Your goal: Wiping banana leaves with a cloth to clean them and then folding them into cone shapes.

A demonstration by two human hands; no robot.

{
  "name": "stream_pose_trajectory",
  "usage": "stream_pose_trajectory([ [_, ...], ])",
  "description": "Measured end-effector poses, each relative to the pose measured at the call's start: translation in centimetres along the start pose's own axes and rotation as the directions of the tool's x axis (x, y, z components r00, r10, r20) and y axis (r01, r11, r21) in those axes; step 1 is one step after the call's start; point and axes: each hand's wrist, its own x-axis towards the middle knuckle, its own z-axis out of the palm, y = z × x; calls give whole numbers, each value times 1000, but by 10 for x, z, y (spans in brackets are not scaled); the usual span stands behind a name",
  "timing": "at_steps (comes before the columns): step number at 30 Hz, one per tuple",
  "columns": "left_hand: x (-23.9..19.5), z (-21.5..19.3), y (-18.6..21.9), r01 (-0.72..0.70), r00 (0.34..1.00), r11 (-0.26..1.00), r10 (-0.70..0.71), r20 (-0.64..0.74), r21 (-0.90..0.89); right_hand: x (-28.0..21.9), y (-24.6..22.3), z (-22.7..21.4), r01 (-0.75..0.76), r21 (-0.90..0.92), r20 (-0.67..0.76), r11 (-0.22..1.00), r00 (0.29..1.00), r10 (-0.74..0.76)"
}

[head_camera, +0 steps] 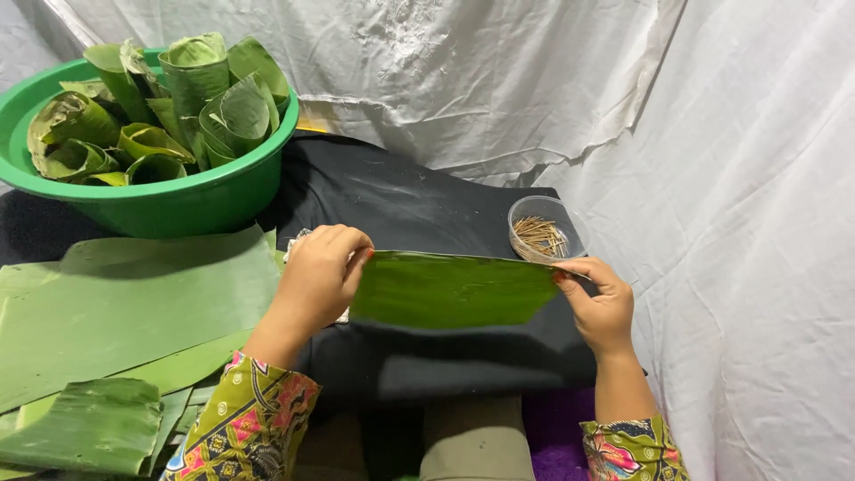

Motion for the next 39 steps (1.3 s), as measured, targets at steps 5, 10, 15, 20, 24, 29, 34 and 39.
stream_pose_trajectory([
  [5, 2, 21, -16, 80, 996, 997, -79, 51, -19, 5, 17, 10, -80, 85, -13, 993, 997, 82],
  [10, 10, 48, -30, 123, 987, 988, -112, 117, -90, 13, 42, 34, -180, 107, 5, 978, 984, 181],
  [15, 24, 69, -41, 214, 968, 976, -207, 142, -37, 29, 67, 51, -287, -87, -21, 954, 958, 286],
  [20, 31, 97, -59, 281, 950, 959, -274, 149, -32, 39, 94, 66, -318, -112, -5, 941, 947, 320],
  [24, 30, 112, -68, 310, 944, 949, -301, 137, -53, 37, 115, 84, -362, -69, -19, 930, 932, 361],
  [29, 22, 141, -84, 320, 940, 945, -309, 144, -65, 31, 120, 103, -404, -23, -47, 914, 914, 403],
  [34, 16, 151, -89, 308, 942, 949, -295, 160, -66, 27, 110, 115, -447, -38, -22, 894, 895, 446],
  [39, 12, 145, -82, 285, 948, 951, -260, 186, -123, 18, 108, 110, -271, -124, 48, 955, 959, 278],
])
